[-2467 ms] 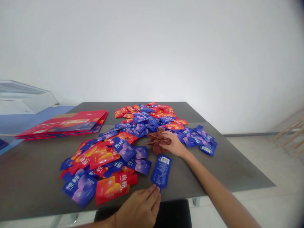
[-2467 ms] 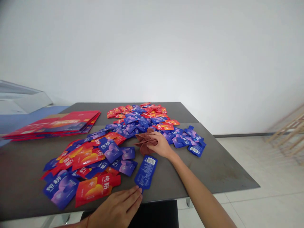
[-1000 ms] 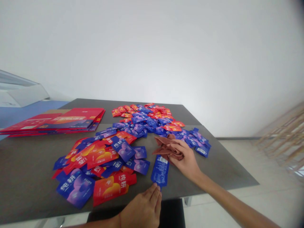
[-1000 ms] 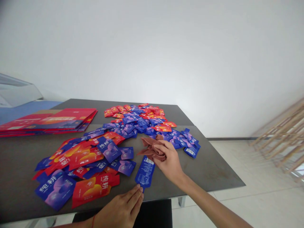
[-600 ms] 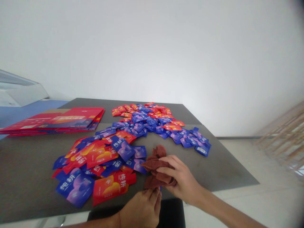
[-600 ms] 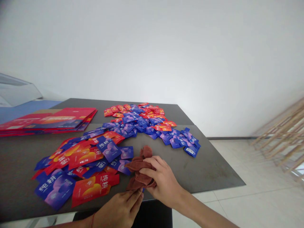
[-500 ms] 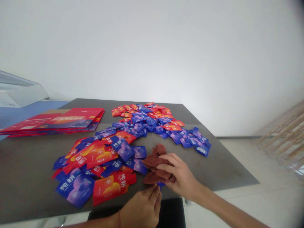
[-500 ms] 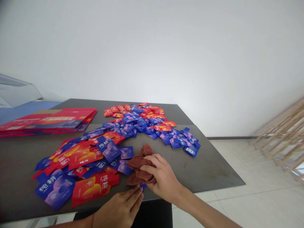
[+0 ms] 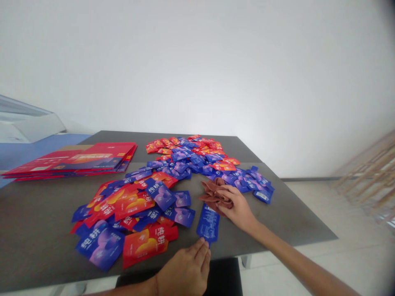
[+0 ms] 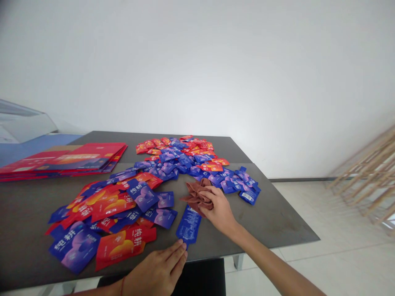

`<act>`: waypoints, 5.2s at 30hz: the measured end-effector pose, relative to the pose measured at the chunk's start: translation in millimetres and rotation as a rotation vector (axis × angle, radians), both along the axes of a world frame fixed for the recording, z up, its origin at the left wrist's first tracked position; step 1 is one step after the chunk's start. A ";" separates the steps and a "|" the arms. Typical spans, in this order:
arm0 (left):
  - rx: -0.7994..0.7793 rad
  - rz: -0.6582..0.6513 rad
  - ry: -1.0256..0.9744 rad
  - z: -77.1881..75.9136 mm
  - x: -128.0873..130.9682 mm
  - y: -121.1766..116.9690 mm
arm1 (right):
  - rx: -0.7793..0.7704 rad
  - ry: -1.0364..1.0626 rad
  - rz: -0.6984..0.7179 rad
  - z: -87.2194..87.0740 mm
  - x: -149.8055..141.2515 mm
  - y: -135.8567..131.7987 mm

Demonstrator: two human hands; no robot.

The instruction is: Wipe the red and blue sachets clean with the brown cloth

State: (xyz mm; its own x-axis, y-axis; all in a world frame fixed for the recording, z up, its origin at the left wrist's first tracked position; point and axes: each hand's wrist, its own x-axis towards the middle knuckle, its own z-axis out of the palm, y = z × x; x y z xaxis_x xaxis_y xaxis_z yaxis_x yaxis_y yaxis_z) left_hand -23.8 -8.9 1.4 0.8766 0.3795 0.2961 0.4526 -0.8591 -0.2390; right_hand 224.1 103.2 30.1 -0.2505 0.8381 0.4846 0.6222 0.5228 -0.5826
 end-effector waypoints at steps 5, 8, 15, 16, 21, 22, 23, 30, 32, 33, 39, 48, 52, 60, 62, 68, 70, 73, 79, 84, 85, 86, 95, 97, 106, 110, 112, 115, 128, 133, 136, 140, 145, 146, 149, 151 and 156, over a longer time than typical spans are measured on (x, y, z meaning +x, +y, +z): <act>-0.053 0.013 0.017 0.3 0.5 0.7 | 0.014 0.183 -0.173 5.0 3.5 -4.4; -0.120 0.032 0.037 4.7 2.8 4.9 | 0.021 0.320 -0.294 13.6 16.5 -13.9; -0.100 -0.108 0.026 45.1 2.8 30.4 | -0.008 0.326 -0.475 0.7 70.1 -41.7; -0.059 -0.153 0.020 50.3 2.6 33.6 | -0.013 0.321 -0.488 -3.2 76.1 -43.9; 0.092 -0.252 0.021 57.3 7.5 43.1 | -0.066 0.381 -0.494 -14.7 92.6 -45.7; 0.102 -0.258 0.028 56.8 9.3 44.8 | -0.084 0.411 -0.492 -15.6 94.0 -45.2; 0.108 -0.258 0.036 56.6 11.2 46.7 | -0.105 0.445 -0.492 -16.5 95.1 -44.7; 0.079 -0.298 0.103 71.9 23.3 67.6 | -0.185 0.612 -0.496 -23.0 97.8 -43.3; 0.067 -0.344 0.119 77.7 27.6 74.5 | -0.173 0.610 -0.486 -23.9 97.4 -42.8; 0.064 -0.372 0.123 80.2 29.7 77.8 | -0.170 0.609 -0.484 -24.2 97.3 -42.6; 0.093 -0.391 0.106 89.3 31.5 96.4 | -0.170 0.599 -0.476 -26.5 99.1 -42.8; 0.138 -0.415 0.029 95.8 20.7 94.1 | -0.175 0.625 -0.451 -29.1 99.9 -42.2; 0.068 -0.407 -0.149 77.3 21.9 81.8 | -0.163 0.629 -0.445 -29.0 99.3 -41.9; -0.195 -0.126 -0.062 55.3 4.5 70.5 | -0.171 0.644 -0.445 -23.8 96.3 -44.0; -0.199 -0.078 -0.021 57.2 1.5 67.6 | -0.173 0.642 -0.457 -22.4 95.4 -44.6; -0.247 0.050 0.067 62.9 -8.1 46.2 | -0.164 0.654 -0.463 -22.2 94.4 -44.4; -0.306 0.145 0.130 64.3 -11.5 33.6 | -0.176 0.663 -0.462 -23.4 95.0 -44.2; -0.365 0.237 0.262 66.0 -14.0 16.1 | -0.182 0.660 -0.456 -25.7 96.9 -43.9; -0.291 0.242 0.347 66.8 -12.8 3.9 | -0.166 0.619 -0.467 -28.2 100.1 -44.1; -0.258 0.358 0.359 68.1 -11.5 3.8 | -0.185 0.653 -0.456 -29.5 100.4 -44.1; -0.264 0.369 0.363 68.4 -11.5 4.1 | -0.185 0.655 -0.457 -29.8 100.4 -44.0; -0.268 0.371 0.366 68.5 -11.6 4.5 | -0.184 0.655 -0.458 -30.2 100.5 -43.9; -0.230 0.349 0.325 56.6 -12.3 -0.5 | -0.190 0.644 -0.438 -30.0 101.1 -44.2; -0.203 0.386 0.330 54.2 -11.5 -3.0 | -0.190 0.641 -0.437 -30.1 101.3 -44.4; -0.161 0.158 0.193 52.7 -14.1 -0.2 | -0.168 0.595 -0.463 -28.7 101.3 -43.1; -0.140 0.058 0.132 48.3 -10.2 4.1 | -0.144 0.561 -0.447 -29.0 100.4 -43.0; -0.156 0.074 0.165 46.7 -4.5 7.7 | -0.129 0.529 -0.439 -29.5 100.4 -42.9; -0.192 0.075 0.218 45.4 5.1 13.6 | -0.117 0.494 -0.431 -29.4 100.9 -43.1; -0.260 0.099 0.228 36.3 10.7 14.9 | -0.038 0.328 -0.488 22.1 64.9 -44.3; -0.249 0.078 0.232 33.9 9.7 14.7 | 0.144 0.215 -0.244 52.7 25.8 -59.9; -0.224 0.060 0.213 31.2 9.6 14.8 | 0.167 0.070 0.007 53.3 2.2 -70.4; -0.141 0.021 0.119 27.4 10.2 15.3 | 0.090 -0.175 0.216 44.1 -19.5 -76.3; -0.116 0.022 0.075 25.5 9.0 15.0 | -0.042 -0.375 0.262 47.0 -27.5 -69.7; -0.101 0.014 0.081 25.6 8.3 14.8 | -0.045 -0.386 0.261 48.4 -27.8 -67.3; -0.072 0.000 0.100 27.8 5.9 14.7 | -0.016 -0.409 0.247 49.4 -28.6 -59.3; -0.089 0.006 0.127 30.7 4.4 14.9 | 0.009 -0.403 0.215 47.0 -28.5 -51.8; -0.176 0.018 0.176 37.6 2.2 16.2 | 0.054 -0.359 0.001 33.9 -18.8 -21.7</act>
State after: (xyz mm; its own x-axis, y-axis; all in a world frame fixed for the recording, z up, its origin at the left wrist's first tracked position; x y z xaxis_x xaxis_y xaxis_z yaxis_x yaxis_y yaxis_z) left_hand -21.5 7.3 39.1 0.9016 0.4272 0.0677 0.4325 -0.8868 -0.1632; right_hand 205.4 81.4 64.0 -0.4136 0.8132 0.4094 0.7814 0.5478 -0.2987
